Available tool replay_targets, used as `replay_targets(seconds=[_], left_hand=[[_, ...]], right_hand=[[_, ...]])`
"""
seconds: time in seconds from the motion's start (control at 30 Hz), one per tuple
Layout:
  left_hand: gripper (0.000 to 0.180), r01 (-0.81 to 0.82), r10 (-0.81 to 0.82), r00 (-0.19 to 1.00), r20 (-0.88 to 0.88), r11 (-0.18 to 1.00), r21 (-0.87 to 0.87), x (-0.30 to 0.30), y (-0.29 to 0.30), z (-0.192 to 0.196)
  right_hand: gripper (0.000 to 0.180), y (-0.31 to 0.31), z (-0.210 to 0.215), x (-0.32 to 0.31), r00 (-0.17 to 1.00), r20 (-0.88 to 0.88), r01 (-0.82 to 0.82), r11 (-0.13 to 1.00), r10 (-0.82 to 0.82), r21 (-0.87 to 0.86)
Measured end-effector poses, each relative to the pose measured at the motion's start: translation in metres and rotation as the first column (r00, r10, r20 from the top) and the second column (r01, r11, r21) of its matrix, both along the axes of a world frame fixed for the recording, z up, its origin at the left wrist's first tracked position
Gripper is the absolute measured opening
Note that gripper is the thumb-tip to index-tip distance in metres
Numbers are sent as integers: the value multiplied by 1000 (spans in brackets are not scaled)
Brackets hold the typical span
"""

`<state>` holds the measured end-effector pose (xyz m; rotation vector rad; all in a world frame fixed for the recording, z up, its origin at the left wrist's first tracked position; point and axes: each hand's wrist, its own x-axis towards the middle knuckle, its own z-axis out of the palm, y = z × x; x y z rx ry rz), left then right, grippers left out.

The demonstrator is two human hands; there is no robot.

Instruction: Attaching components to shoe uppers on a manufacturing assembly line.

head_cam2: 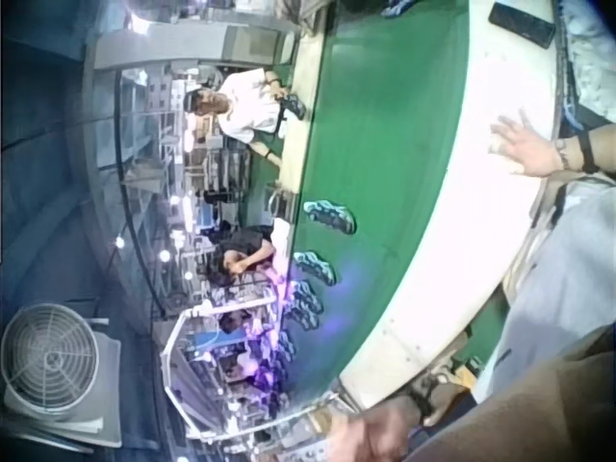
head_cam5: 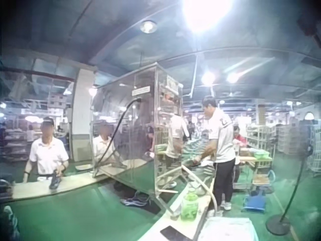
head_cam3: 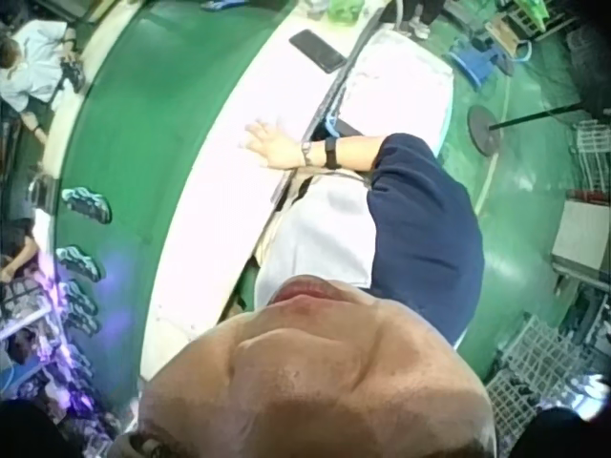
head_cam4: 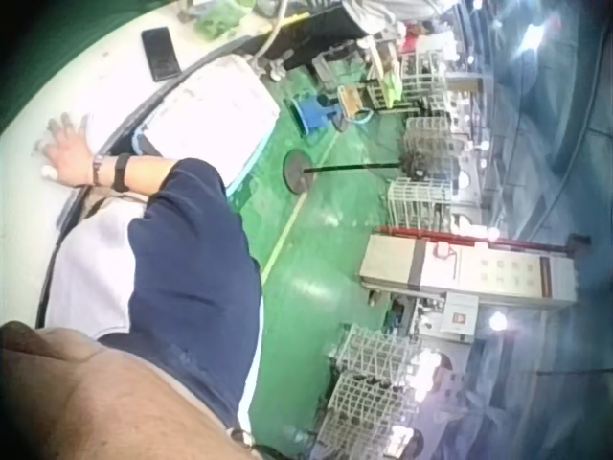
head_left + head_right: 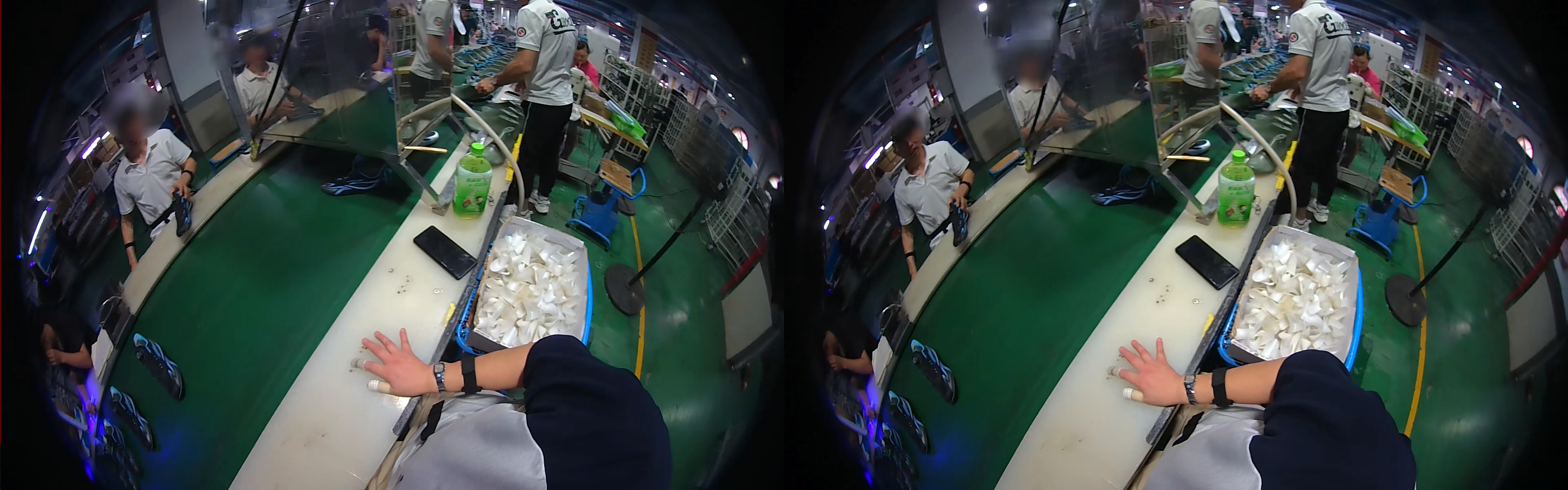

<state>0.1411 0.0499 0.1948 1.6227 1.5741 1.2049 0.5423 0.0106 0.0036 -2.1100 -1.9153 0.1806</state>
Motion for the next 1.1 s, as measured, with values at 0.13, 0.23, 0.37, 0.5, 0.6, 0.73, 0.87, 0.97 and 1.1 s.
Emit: replay_targets(seconds=[0.13, 0.23, 0.37, 0.5, 0.6, 0.73, 0.87, 0.97, 1.1], left_hand=[[20, 69, -69, 997, -24, 998, 15, 13, 5, -4], [19, 115, -114, 993, -41, 993, 34, 23, 12, -6], [19, 155, -150, 985, -91, 986, 53, 27, 19, -8], [18, 189, -179, 966, -184, 981, 39, 17, 12, -1], [17, 222, -207, 950, -234, 974, 41, 14, 6, 5], [16, 288, -262, 922, -283, 956, 51, 19, 2, 16], [16, 312, -280, 902, -328, 949, 49, 21, -5, 11], [15, 308, -276, 899, -340, 950, 45, 23, -11, 3], [15, 311, -267, 908, -324, 946, 91, 37, -17, -9]], right_hand=[[48, 4, 40, 15, 866, -491, -156, 984, 93, -89], [51, -1, 81, 21, 424, -874, -339, 937, 238, 90], [51, -21, 170, 31, 172, -829, -482, 780, 532, 400], [65, -32, 237, 39, -105, -694, -494, 569, 712, 658], [89, -53, 269, 28, -344, -754, -373, 656, 559, 656], [95, 21, 333, 83, -215, -706, -352, 621, 675, 701], [94, 28, 287, 23, -191, -719, -311, 653, 669, 690], [94, 24, 266, -3, -172, -738, -311, 675, 652, 669], [93, 36, 266, -9, -103, -744, -333, 681, 661, 652]])
